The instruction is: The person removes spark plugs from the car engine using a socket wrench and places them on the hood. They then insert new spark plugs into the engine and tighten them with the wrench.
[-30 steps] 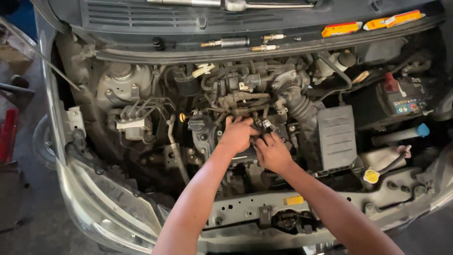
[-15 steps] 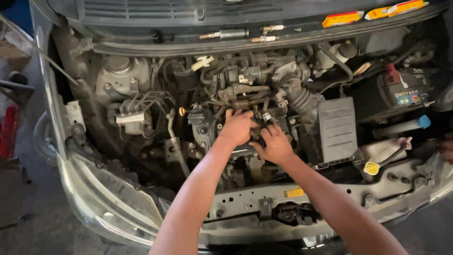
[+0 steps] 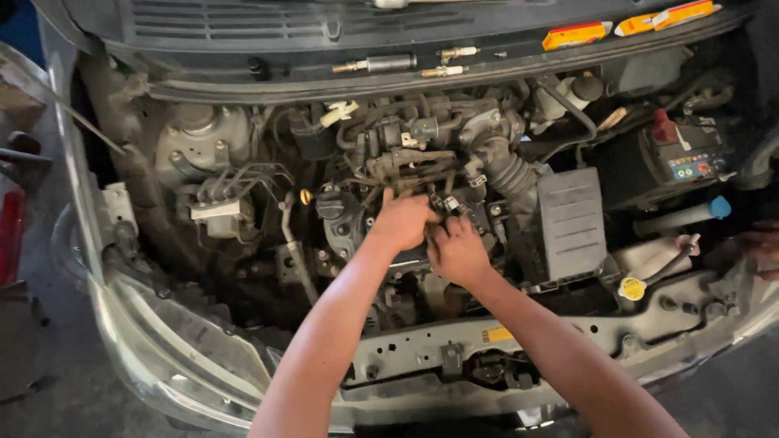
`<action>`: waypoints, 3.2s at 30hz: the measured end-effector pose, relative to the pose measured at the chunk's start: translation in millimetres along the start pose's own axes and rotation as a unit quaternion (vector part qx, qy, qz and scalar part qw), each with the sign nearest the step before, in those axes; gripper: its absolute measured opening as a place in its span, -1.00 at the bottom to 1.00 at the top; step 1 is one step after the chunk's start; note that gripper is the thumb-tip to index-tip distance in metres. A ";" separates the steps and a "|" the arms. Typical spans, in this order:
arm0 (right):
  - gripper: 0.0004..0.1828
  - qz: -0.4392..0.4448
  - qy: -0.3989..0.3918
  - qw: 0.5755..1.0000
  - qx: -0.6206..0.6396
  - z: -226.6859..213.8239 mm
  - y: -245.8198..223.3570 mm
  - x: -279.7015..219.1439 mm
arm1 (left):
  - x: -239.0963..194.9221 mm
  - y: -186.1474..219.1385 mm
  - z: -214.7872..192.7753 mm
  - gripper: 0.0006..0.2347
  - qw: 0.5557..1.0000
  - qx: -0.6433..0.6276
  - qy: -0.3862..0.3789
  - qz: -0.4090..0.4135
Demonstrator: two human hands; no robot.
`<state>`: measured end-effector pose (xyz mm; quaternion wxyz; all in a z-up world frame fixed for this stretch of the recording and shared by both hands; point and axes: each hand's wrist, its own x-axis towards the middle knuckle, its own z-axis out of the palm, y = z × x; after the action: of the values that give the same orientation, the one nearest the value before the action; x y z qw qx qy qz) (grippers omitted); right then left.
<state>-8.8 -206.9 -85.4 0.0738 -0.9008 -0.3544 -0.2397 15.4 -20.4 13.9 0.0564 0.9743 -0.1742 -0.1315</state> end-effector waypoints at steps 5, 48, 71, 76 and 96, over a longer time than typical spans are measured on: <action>-0.61 0.011 0.012 0.998 0.058 -8.6 -2.3 10.9 | 46.6 -5.1 -59.0 -0.82 0.946 -0.076 0.316 -0.011; -0.62 0.067 0.035 0.992 0.105 -17.1 -8.0 6.1 | 159.2 13.8 -177.6 -0.63 0.831 -0.251 0.322 -0.379; -0.71 0.084 0.071 0.991 0.076 -20.1 -16.7 10.0 | 171.5 0.1 -173.4 -0.65 0.839 -0.225 0.335 -0.366; -0.81 0.083 0.023 0.993 0.087 -5.4 -10.7 -0.6 | 167.8 2.2 -178.9 -0.70 0.843 -0.225 0.322 -0.367; -0.85 0.094 0.060 0.992 0.065 -9.9 -14.5 7.8 | 187.3 1.0 -165.8 -0.72 0.814 -0.231 0.378 -0.375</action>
<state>-17.4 -194.5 -73.6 0.1758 -0.9075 -0.2775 -0.2619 230.3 -77.0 128.7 0.2878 0.8953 0.2752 0.1999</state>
